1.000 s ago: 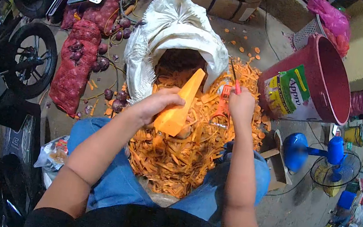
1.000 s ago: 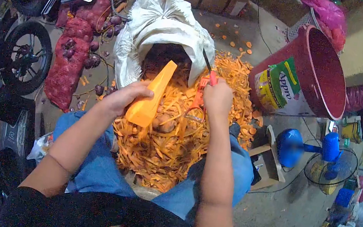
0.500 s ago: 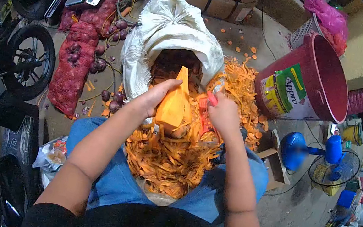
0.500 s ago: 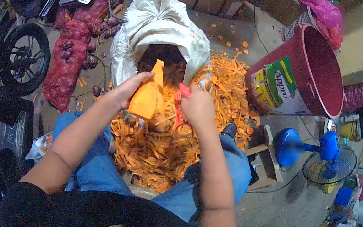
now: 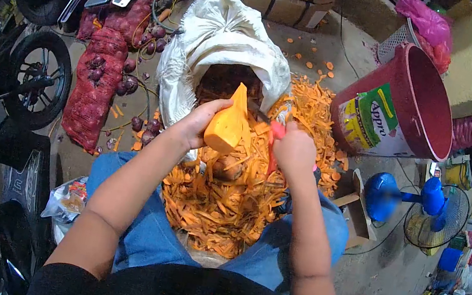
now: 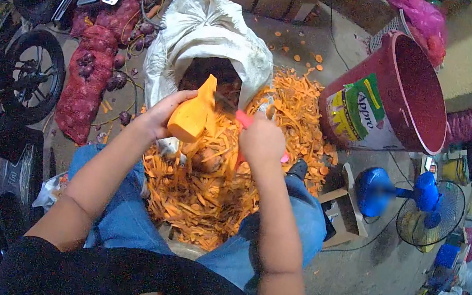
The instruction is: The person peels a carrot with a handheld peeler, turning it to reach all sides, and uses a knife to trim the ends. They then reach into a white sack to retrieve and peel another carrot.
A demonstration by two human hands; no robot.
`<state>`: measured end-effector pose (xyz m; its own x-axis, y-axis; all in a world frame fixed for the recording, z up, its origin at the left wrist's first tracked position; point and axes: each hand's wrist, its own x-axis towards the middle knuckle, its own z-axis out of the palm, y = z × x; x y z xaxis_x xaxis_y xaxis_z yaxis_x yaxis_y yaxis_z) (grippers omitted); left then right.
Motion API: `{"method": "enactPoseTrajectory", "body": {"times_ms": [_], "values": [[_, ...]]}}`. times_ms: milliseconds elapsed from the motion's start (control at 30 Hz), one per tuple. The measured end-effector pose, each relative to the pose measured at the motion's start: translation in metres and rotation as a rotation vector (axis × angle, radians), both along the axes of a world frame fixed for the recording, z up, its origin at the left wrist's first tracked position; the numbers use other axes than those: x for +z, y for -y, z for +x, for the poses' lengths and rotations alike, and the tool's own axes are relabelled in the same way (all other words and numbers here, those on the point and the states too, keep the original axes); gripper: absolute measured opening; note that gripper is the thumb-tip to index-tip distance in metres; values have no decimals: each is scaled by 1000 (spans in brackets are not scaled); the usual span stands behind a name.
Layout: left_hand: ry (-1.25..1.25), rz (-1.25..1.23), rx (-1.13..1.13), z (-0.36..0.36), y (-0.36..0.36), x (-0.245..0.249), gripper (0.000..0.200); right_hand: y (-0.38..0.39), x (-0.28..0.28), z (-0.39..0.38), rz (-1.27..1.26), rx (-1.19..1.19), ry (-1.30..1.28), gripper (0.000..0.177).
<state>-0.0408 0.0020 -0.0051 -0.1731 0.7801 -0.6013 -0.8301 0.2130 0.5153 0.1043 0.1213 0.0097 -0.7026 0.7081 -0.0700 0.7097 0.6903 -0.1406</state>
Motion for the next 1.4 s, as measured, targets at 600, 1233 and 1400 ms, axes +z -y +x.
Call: {"method": "enactPoseTrajectory", "body": {"times_ms": [600, 1233, 1400], "values": [[125, 126, 79, -9, 1, 6, 33, 23, 5, -9, -196, 223, -168, 17], [134, 157, 103, -5, -4, -11, 37, 33, 1, -7, -141, 258, -159, 17], [109, 143, 73, -3, -1, -4, 36, 31, -4, -8, -122, 253, -172, 17]]}}
